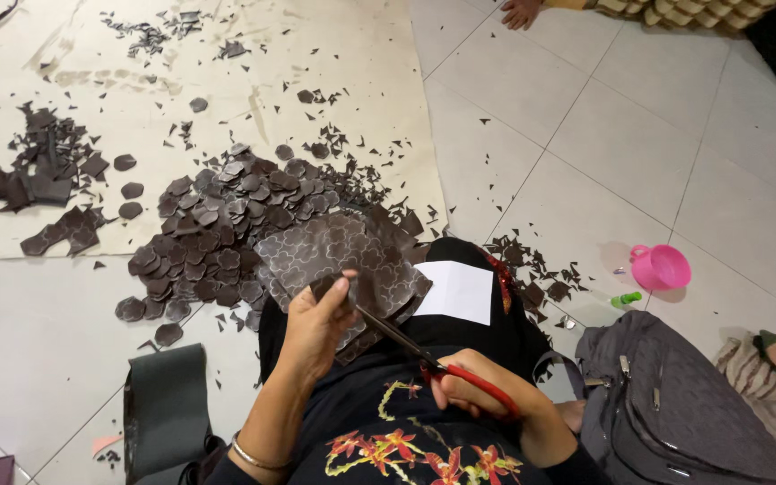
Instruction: The person sits on the floor and uses red-handled scissors to cut a brown patterned sheet into small flower-shaped pieces. The cut pieces accumulate on the floor as the person continues cutting along the pattern lines.
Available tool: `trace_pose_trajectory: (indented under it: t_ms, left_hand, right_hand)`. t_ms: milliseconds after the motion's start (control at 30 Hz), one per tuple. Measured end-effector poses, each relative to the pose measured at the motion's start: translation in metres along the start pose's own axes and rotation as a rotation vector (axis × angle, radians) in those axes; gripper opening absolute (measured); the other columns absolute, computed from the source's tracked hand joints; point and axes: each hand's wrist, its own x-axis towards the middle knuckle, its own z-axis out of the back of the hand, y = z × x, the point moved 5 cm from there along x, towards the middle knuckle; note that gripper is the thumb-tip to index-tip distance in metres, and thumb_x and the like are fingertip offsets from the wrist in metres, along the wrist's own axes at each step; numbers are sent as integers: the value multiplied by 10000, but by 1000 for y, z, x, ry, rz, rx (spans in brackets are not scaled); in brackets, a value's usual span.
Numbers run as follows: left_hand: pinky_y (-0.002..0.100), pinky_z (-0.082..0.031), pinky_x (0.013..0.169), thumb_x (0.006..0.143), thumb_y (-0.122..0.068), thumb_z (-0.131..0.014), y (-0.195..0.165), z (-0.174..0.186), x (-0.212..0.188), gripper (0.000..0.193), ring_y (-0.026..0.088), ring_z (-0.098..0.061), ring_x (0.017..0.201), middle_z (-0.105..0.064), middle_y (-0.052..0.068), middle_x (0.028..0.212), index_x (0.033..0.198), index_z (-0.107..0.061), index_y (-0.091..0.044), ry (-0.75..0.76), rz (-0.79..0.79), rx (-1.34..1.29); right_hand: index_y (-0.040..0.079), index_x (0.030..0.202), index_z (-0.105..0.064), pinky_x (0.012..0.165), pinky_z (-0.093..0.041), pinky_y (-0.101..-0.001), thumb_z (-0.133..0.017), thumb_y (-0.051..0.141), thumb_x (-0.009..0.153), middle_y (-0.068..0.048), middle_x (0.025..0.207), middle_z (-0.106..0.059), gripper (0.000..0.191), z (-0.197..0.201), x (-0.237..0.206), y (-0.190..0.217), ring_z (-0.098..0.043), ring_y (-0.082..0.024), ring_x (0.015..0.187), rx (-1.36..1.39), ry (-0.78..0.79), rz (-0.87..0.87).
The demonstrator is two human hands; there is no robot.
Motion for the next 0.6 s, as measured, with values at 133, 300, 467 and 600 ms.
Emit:
trace_pose_trajectory:
  t_ms: [133,300,467,600]
  left_hand:
    - [288,-436,619,960,-194,-717,15,32,11,218,123,-572,679,-661,10,775,1104,-791,-48,-79,-20,560]
    - [320,-499,762,884,-176,-709,-24,36,-5,190,139,-660,854,-711,109,1012,1018,-809,-85,-286,-569,1359]
    - [281,-524,765,938,-78,-619,-65,10,-23,275,141,-634,851,-648,92,1002,1160,-782,-60,-204,-407,989]
    - [272,-582,748,955,-71,-640,-76,-26,-46,339,121,-670,803,-694,52,938,1283,-683,2,15,-216,368]
  right_hand:
    - [36,737,-638,443,-395,-233,-519,262,840,33,532,-487,275,5,-6,-4,-459,-66,457,81,-47,72]
    - [41,786,-644,453,-361,-206,-536,716,951,36,545,-481,704,11,-12,8,-470,-58,465,102,-18,371]
    - [37,857,-660,461,-394,-214,-563,770,868,46,625,-506,740,17,-13,19,-510,-58,502,30,-144,389]
    - [24,979,-663,529,-397,-222,-611,786,842,44,697,-513,776,12,-6,30,-476,-49,606,-57,-242,426]
